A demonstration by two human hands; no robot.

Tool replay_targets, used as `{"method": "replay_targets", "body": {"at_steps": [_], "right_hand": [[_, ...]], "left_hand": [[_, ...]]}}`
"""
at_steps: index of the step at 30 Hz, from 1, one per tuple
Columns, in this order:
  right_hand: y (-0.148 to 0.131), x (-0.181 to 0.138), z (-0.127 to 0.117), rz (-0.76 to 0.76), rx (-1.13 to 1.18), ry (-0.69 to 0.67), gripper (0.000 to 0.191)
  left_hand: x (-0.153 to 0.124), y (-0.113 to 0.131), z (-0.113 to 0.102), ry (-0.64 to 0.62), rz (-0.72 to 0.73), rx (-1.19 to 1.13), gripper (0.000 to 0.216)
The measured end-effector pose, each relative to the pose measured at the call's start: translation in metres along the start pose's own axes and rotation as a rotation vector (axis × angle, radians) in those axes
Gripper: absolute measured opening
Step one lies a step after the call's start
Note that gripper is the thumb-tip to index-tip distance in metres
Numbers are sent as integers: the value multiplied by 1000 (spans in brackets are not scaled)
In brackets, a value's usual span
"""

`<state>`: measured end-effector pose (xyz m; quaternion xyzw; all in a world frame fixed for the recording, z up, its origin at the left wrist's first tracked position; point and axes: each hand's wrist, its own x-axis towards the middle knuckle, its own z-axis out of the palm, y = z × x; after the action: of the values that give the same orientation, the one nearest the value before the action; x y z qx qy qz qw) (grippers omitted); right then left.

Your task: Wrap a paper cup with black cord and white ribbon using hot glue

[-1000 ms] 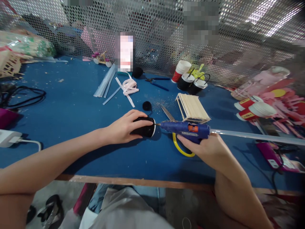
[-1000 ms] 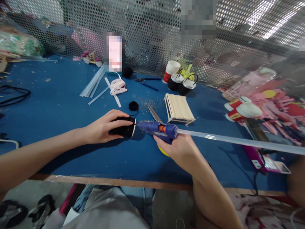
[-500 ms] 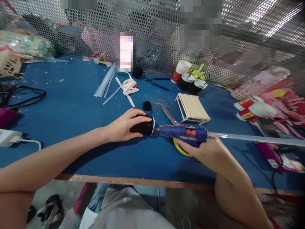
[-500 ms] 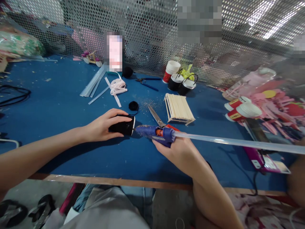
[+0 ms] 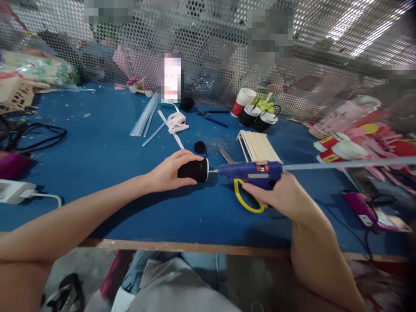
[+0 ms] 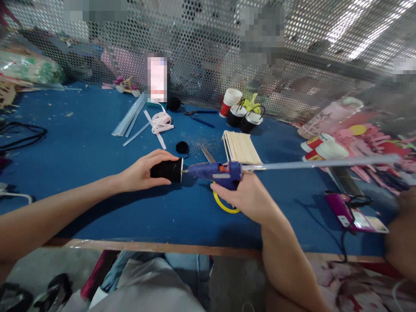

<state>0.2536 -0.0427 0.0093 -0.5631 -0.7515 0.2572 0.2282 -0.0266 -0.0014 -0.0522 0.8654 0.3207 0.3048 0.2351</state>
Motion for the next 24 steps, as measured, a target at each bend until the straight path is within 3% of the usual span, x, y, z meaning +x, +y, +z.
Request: {"method": "replay_targets", "body": {"at_steps": [2,4,6,10,13,17,20,23,24], "right_hand": [[4,8,-5,82,129,83,29],[14,19,-13,66,188,288,36],[26,34,-21,100,79,376,37],[49,65,-35,349,-431,400,41],[63,81,-36,390,-463,374,42],[75,91,-30,400,-506,385,42],[69,88,-24,384,-560,474,36],[45,78,-12,246,-548,517,33],[34,73,-5,108,-453,467,34]], "left_hand": [[0,1,0,22,-27,-17,52],[0,1,-1,32,-53,-3,51],[-1,2,-1,25,-65,18,51],[-2,2,-1,10,-49,49,50],[-3,3,1,-2,-28,79,50],[-4,6,1,-21,14,120,50],[-4,8,1,-25,45,140,49],[-4,8,2,-26,94,163,50],[-5,9,2,-25,113,172,50]]}}
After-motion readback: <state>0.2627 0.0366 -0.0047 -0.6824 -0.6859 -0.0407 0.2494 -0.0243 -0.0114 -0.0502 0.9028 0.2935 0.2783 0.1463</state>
